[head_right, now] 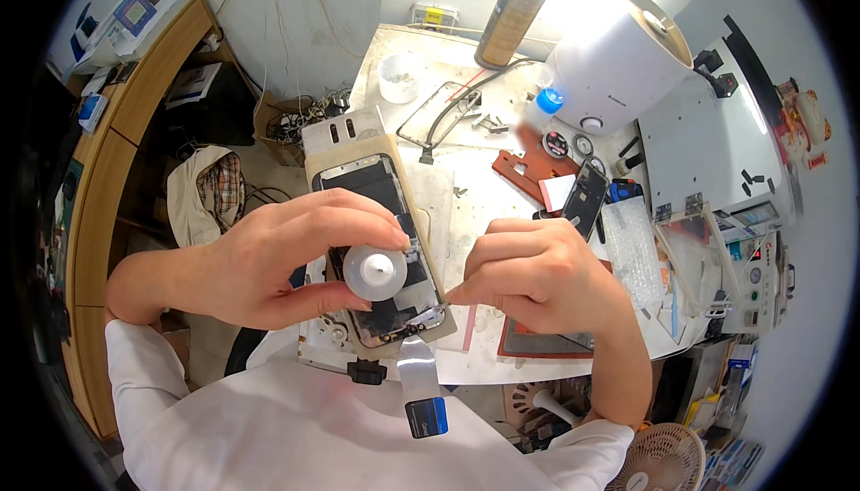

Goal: The person repairs a disassembled smartphone by cleaning the internal frame and applying adhesive. They use a plastic card to scrape residue from the edges and a small bottle to apply a liquid adhesive to the screen area. The device is held in a clamp on a cluttered workbench.

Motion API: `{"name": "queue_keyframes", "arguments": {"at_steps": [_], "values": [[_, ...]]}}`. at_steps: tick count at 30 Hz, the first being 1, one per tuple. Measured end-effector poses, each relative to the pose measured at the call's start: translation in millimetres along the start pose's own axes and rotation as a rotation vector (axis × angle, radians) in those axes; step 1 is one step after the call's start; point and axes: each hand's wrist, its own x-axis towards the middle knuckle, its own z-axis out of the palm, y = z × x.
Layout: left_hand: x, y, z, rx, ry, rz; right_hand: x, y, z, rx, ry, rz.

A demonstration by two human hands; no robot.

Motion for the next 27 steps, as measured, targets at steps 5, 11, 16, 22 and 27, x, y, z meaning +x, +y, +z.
{"name": "queue_keyframes", "arguments": {"at_steps": [5,11,16,22,27], "values": [[0.9,-0.3,0.3,0.006,0.005,0.003,-3.0,-0.9,2.9,-0.027,0.039,-0.014],[1.1,-0.1,0.2,0.014,0.008,0.000,0.9,-2.9,-1.6,0.026,-0.025,0.052],[1.7,-0.7,-0.2,0.001,0.003,0.005,4.8,-2.7,-4.0,0.016,-0.046,0.036],[1.7,-1.8,0.7,-0.007,0.011,0.016,0.1,-2.3,0.1,-0.025,0.016,-0.019],[2.4,-2.0,0.7,-0.008,0.006,0.020,1.5,-3.3,-1.3,0.035,-0.021,0.050]]}}
